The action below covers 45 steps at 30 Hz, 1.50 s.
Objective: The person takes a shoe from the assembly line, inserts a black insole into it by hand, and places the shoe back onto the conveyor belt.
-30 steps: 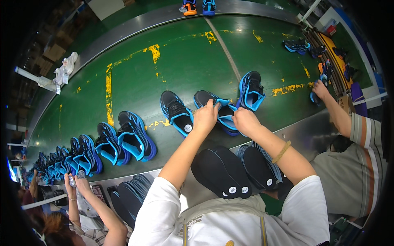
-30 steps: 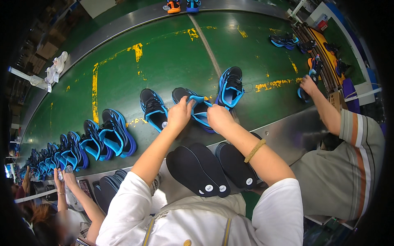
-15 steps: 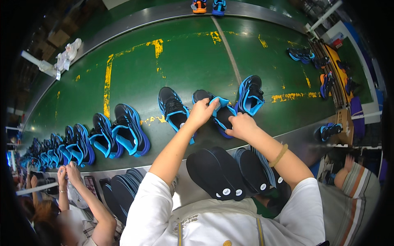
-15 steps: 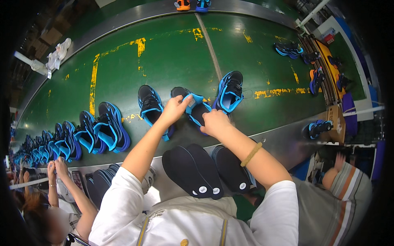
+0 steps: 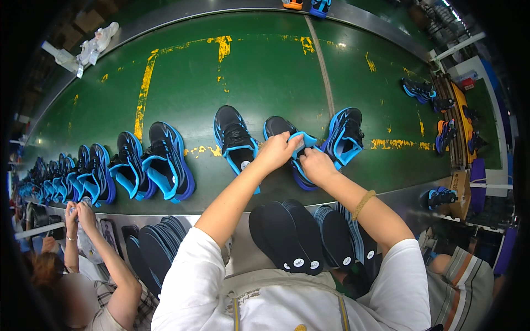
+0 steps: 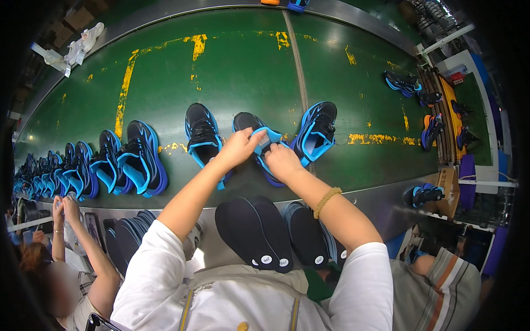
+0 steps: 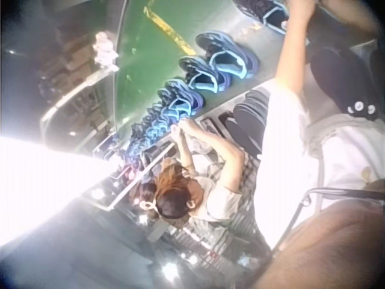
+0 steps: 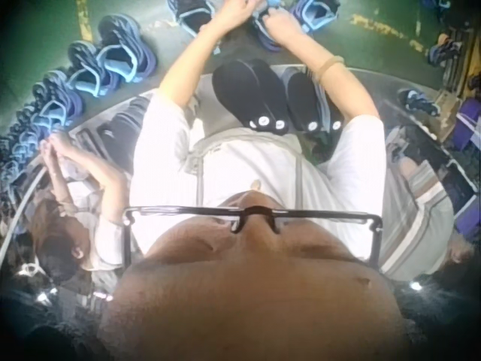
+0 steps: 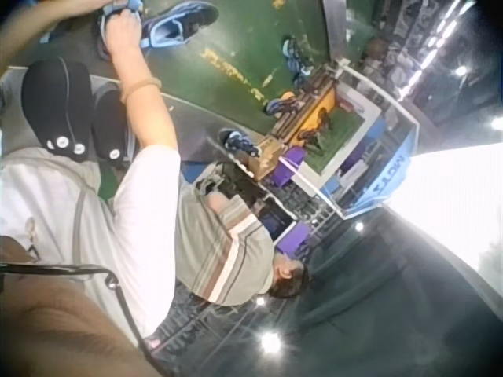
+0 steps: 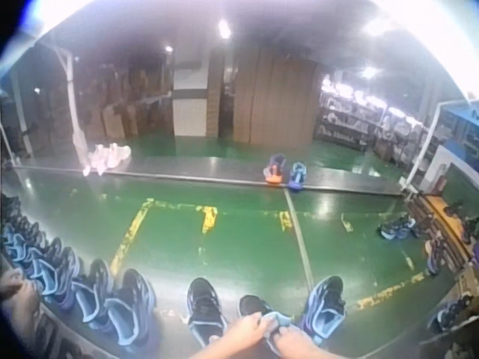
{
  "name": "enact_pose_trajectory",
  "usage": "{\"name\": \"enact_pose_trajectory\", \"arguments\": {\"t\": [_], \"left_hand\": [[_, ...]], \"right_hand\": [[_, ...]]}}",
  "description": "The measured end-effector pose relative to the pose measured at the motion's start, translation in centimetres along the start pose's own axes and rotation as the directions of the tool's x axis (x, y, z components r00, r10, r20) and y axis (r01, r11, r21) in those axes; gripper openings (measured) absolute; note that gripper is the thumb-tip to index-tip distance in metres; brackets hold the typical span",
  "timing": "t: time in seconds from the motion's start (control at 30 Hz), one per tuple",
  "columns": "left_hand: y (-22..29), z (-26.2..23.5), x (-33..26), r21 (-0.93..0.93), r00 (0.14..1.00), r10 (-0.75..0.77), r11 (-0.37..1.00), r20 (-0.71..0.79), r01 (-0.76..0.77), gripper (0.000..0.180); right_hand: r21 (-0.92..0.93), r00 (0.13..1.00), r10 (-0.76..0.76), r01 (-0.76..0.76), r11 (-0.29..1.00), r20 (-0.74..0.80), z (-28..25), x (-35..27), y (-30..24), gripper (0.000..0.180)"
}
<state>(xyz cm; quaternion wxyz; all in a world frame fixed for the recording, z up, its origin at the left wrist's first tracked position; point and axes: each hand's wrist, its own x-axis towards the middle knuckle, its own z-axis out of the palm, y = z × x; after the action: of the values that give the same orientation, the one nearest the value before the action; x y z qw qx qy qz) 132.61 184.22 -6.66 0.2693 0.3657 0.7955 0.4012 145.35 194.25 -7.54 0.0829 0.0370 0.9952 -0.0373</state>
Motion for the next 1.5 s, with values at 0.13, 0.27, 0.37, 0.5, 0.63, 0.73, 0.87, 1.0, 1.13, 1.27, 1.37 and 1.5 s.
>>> {"name": "enact_pose_trajectory", "arguments": {"t": [0.13, 0.27, 0.37, 0.5, 0.63, 0.73, 0.87, 1.0, 1.13, 1.27, 1.37, 1.5], "left_hand": [[-0.9, 0.0, 0.2, -0.048, 1.000, -0.016, 0.999, 0.005, 0.017, 0.049], [-0.7, -0.3, 0.2, -0.061, 0.998, -0.018, 0.998, 0.057, 0.022, 0.050], [-0.5, -0.5, 0.3, -0.078, 0.996, -0.027, 0.996, 0.082, 0.034, 0.051], [-1.0, -0.3, 0.3, -0.119, 0.998, -0.007, 0.993, 0.069, 0.015, 0.049], [-0.1, -0.5, 0.2, -0.077, 0.987, -0.129, 0.988, 0.100, 0.136, 0.047], [-0.1, -0.2, 0.3, -0.063, 0.982, -0.137, 0.990, -0.131, 0.130, 0.044], [0.8, 0.8, 0.2, 0.198, 0.961, 0.078, 0.980, -0.266, -0.025, 0.029], [1.1, 1.5, 0.3, 0.645, 0.883, 0.456, 0.709, -0.110, -0.285, 0.018], [1.9, 0.7, -0.5, 0.675, 0.921, 0.391, 0.678, 0.005, -0.291, 0.023], [1.6, 1.7, -3.2, 0.738, 0.878, 0.477, 0.576, 0.046, -0.352, 0.017], [1.8, 1.2, -4.1, 0.748, 0.851, 0.510, 0.516, 0.123, -0.418, 0.018], [0.4, -0.6, -2.0, 0.770, 0.831, 0.502, 0.423, 0.240, -0.478, 0.012]], "right_hand": [[-0.058, 0.977, 0.003, 0.009, 0.998, 0.212, -1.4, 1.0, -0.6, 0.018], [-0.184, 0.876, 0.031, 0.067, 0.981, 0.481, -2.3, 2.0, -0.9, 0.024], [-0.255, 0.802, 0.081, 0.091, 0.963, 0.592, -1.5, 2.3, -0.8, 0.028], [-0.283, 0.845, -0.049, 0.232, 0.931, 0.533, 0.1, 2.7, -0.1, 0.024], [-0.280, 0.841, -0.238, 0.407, 0.869, 0.486, -0.5, 2.2, 1.0, 0.021], [-0.201, 0.800, -0.376, 0.510, 0.836, 0.467, -2.6, 1.1, 1.4, 0.027], [0.074, 0.651, -0.210, 0.231, 0.970, 0.730, -5.3, -0.6, 0.5, 0.047], [0.135, 0.908, -0.109, 0.058, 0.989, 0.405, -1.8, -2.6, 0.1, 0.051], [0.257, 0.932, -0.009, 0.110, 0.960, -0.363, -3.1, -5.8, -0.3, 0.014], [0.637, 0.883, 0.380, -0.128, 0.760, -0.276, 0.3, -10.8, -2.6, 0.012], [0.702, 0.881, 0.402, -0.121, 0.701, -0.249, 0.7, -11.6, -3.5, 0.014], [0.763, 0.844, 0.477, -0.136, 0.632, -0.244, -0.3, -9.2, -3.7, 0.015]]}}
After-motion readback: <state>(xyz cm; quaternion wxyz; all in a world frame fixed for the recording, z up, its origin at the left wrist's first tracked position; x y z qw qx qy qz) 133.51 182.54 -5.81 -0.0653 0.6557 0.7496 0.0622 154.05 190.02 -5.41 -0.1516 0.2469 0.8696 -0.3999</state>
